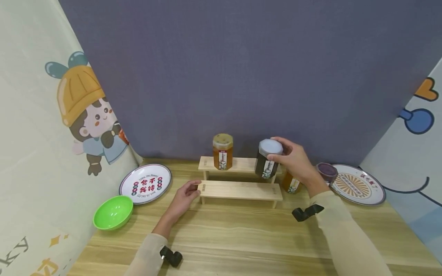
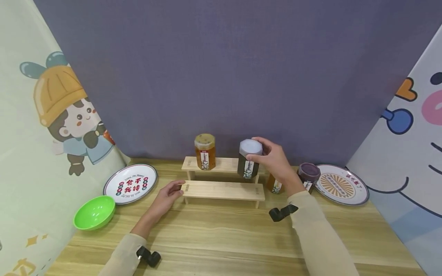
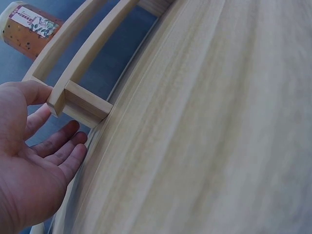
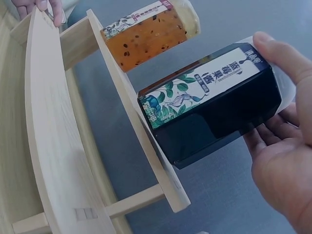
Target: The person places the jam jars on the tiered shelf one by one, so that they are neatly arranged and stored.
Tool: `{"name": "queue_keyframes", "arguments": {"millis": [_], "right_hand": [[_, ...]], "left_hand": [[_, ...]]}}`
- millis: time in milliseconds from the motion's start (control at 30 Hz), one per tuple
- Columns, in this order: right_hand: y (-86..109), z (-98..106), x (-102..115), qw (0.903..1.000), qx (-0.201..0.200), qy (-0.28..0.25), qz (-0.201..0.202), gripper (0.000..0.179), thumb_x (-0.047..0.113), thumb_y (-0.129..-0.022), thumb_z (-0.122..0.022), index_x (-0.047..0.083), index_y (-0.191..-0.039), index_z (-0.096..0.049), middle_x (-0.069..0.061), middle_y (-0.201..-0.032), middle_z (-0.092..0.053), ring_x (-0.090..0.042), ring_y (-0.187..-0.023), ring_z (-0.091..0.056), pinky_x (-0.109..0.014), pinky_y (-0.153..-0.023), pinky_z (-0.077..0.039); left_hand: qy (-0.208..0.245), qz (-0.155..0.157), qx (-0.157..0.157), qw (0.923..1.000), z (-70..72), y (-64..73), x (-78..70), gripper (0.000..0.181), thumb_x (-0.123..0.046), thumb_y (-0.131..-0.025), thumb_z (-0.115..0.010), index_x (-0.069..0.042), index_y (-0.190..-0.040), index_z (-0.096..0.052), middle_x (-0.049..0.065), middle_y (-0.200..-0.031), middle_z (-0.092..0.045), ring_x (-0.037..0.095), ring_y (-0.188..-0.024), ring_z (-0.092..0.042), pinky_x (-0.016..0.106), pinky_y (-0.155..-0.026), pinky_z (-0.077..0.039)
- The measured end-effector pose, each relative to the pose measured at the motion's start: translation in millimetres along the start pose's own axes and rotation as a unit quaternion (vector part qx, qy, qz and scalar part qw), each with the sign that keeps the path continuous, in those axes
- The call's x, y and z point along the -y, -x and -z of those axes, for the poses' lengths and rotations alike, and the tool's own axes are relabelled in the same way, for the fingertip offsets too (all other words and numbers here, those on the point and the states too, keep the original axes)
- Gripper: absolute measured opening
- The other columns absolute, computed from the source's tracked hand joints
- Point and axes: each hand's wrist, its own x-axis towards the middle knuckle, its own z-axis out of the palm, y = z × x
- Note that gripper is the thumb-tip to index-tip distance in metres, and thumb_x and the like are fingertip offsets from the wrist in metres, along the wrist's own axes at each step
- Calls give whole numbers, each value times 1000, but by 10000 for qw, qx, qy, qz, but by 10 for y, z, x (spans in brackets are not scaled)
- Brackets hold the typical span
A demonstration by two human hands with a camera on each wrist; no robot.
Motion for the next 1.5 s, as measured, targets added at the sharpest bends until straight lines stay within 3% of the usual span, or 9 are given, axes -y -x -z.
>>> {"name": "queue_keyframes", "arguments": {"millis": [700, 1000, 1233, 1500], "right_hand": [[-306, -136, 26, 9992, 39, 350, -161, 71, 17, -89, -83, 14, -152, -50, -15, -151, -52, -28, -127, -56, -14, -87, -55], [-359, -154, -41, 9994, 2, 299, -148, 69, 14, -90, -82, 11, -151, -50, -17, -150, -53, -23, -123, -58, -13, -87, -55], [-394, -150, -101, 9997, -6, 192, -144, 70, 15, -90, -81, 13, -152, -49, -17, -152, -52, -28, -129, -56, -13, -87, -55], [-421, -172, -128, 9998, 60, 132, -100, 70, 18, -91, -81, 16, -153, -49, -16, -152, -51, -24, -126, -57, -15, -87, -56]], "left_hand": [[59, -108, -27, 9999, -18, -17, -19, 41, -11, -100, -65, -9, -141, -60, 21, -137, -64, 36, -128, -62, 47, -109, -54], [80, -102, -23, 9999, -28, -10, -22, 41, -10, -100, -65, -10, -141, -60, 21, -137, -65, 36, -128, -63, 47, -110, -53], [31, -61, -39, 10000, -20, -3, -14, 41, -11, -100, -66, -11, -141, -60, 20, -137, -64, 36, -128, -62, 47, -110, -53], [5, -46, -50, 10000, -4, 0, 4, 42, -10, -100, -65, -10, -141, -60, 20, -137, -65, 34, -128, -63, 42, -109, -54]]}}
